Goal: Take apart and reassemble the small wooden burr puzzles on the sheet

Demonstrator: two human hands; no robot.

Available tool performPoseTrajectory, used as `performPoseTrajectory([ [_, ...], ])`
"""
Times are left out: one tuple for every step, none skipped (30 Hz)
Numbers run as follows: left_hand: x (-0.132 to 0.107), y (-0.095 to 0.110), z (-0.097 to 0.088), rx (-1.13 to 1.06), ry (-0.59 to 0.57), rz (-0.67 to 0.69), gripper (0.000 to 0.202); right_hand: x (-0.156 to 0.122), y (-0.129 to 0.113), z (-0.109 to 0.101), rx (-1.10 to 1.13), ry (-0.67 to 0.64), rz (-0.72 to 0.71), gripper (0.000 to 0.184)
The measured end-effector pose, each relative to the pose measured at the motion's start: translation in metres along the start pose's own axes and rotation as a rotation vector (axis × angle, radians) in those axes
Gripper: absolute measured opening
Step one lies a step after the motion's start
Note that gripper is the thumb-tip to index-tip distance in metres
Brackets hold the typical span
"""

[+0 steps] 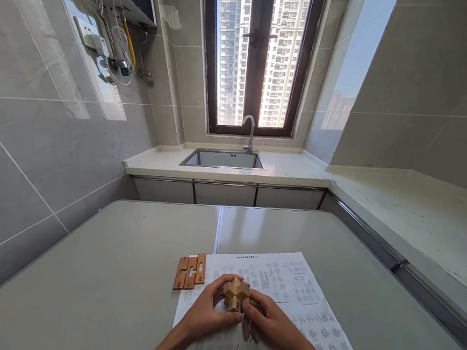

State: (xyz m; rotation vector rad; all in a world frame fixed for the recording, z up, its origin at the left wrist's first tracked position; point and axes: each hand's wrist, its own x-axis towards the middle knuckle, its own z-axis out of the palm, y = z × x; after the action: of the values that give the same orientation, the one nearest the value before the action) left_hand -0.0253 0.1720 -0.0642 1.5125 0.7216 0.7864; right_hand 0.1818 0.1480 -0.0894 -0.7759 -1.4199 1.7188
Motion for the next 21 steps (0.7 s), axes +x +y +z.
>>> performPoseTrajectory([
  [0.0,-0.001,-0.001,-0.009,-0.005,0.0,0.069,0.0,-0.001,0.0,0.005,-0.004,0.002,0.048],
  [0.0,-0.002,-0.001,-0.02,-0.009,-0.003,0.071,0.0,-0.001,0.001,0.009,-0.005,0.001,0.047],
  [0.0,-0.002,-0.001,-0.031,-0.01,-0.008,0.073,0.0,-0.002,0.001,0.013,0.003,-0.007,0.046],
  [0.0,-0.003,-0.001,-0.04,-0.005,-0.016,0.075,0.0,-0.002,0.002,0.015,0.027,-0.024,0.044],
  [0.0,-0.004,-0.001,-0.047,0.005,-0.024,0.077,-0.001,-0.002,0.003,0.013,0.073,-0.048,0.043],
  [0.001,-0.004,0.0,-0.055,0.009,-0.029,0.078,-0.001,-0.002,0.003,0.003,0.132,-0.077,0.041],
  [0.001,-0.003,0.001,-0.064,0.003,-0.033,0.077,-0.002,-0.002,0.004,-0.02,0.196,-0.106,0.04],
  [0.001,-0.003,0.002,-0.074,-0.012,-0.036,0.074,-0.002,-0.002,0.005,-0.051,0.254,-0.129,0.039],
  [0.001,-0.002,0.004,-0.083,-0.033,-0.038,0.072,-0.003,-0.002,0.005,-0.091,0.294,-0.14,0.038],
  [0.0,-0.001,0.005,-0.091,-0.051,-0.038,0.069,-0.003,-0.001,0.006,-0.133,0.315,-0.141,0.037],
  [0.0,0.0,0.006,-0.097,-0.06,-0.036,0.067,-0.004,0.0,0.006,-0.168,0.32,-0.139,0.036],
  [-0.001,0.0,0.007,-0.1,-0.059,-0.03,0.065,-0.004,0.0,0.006,-0.186,0.316,-0.136,0.036],
  [-0.001,0.001,0.007,-0.101,-0.051,-0.021,0.064,-0.004,0.001,0.007,-0.189,0.309,-0.133,0.035],
  [-0.002,0.001,0.008,-0.104,-0.042,-0.01,0.064,-0.003,0.001,0.007,-0.186,0.3,-0.131,0.035],
  [-0.002,0.001,0.008,-0.109,-0.036,-0.002,0.065,-0.003,0.002,0.007,-0.191,0.293,-0.129,0.034],
  [-0.002,0.001,0.008,-0.112,-0.028,0.002,0.066,-0.002,0.002,0.007,-0.214,0.294,-0.13,0.034],
  [-0.002,0.001,0.008,-0.11,-0.014,0.001,0.068,-0.002,0.002,0.007,-0.263,0.303,-0.137,0.032],
  [-0.002,0.002,0.008,-0.099,0.01,-0.003,0.07,-0.002,0.001,0.006,-0.329,0.326,-0.154,0.029],
  [-0.002,0.003,0.009,-0.079,0.044,-0.007,0.07,-0.002,0.001,0.006,-0.401,0.358,-0.183,0.026],
  [-0.002,0.004,0.009,-0.05,0.084,-0.011,0.07,-0.003,0.001,0.005,-0.469,0.397,-0.219,0.025],
  [-0.002,0.006,0.01,-0.01,0.123,-0.013,0.07,-0.003,0.001,0.004,-0.52,0.439,-0.255,0.025],
])
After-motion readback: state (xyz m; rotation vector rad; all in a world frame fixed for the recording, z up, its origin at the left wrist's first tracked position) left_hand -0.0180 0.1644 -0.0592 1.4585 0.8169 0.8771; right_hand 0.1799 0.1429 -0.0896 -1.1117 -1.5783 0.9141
